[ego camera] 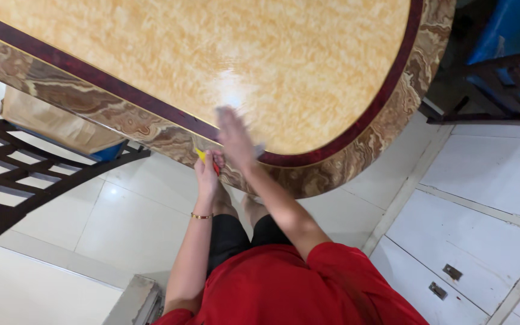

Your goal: The person washes a cloth in a sink using liquid from a bottle, then wipes the surface of a dining table repeatedly with the damp cloth before returning to the sink.

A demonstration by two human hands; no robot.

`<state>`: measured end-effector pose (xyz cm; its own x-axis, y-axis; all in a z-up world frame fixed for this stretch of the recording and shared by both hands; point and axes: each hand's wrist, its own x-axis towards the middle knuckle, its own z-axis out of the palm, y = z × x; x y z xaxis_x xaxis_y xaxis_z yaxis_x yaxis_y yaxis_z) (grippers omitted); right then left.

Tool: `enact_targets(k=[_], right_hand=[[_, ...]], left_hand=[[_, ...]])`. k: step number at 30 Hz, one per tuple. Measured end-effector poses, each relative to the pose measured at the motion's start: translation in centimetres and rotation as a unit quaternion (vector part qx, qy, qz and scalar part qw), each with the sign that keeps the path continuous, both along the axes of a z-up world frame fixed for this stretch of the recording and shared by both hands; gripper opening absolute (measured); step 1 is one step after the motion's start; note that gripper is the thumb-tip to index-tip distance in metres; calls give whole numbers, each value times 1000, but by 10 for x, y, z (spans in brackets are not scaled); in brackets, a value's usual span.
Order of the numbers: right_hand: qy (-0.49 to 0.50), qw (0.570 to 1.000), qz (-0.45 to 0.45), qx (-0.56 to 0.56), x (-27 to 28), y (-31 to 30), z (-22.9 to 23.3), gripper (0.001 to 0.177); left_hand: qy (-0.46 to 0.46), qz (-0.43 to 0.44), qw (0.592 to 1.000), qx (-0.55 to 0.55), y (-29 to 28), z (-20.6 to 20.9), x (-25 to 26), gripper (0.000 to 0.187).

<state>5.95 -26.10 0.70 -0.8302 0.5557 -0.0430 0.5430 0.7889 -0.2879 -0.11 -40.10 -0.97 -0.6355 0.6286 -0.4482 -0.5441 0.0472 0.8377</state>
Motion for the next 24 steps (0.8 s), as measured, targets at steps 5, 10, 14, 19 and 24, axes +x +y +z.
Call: enact_targets(k=[5,10,14,19,24], right_hand=[[36,998,-31,-48,38,-17,26,62],[65,960,-247,117,157,84,28,60],[137,911,-388,4,162,172,58,52],[168,842,-430,-278,40,187,83,69],[106,981,-131,-98,-38,145,7,59]], left_hand=[[36,46,998,-29,-31,10,4,40],[110,14,990,-87,-27,10,4,43],[89,-4,995,-48,-6,-7,11,42],[89,-39,995,-15,18,-15,11,42],[64,-4,997,-33,12,-4,3,43]])
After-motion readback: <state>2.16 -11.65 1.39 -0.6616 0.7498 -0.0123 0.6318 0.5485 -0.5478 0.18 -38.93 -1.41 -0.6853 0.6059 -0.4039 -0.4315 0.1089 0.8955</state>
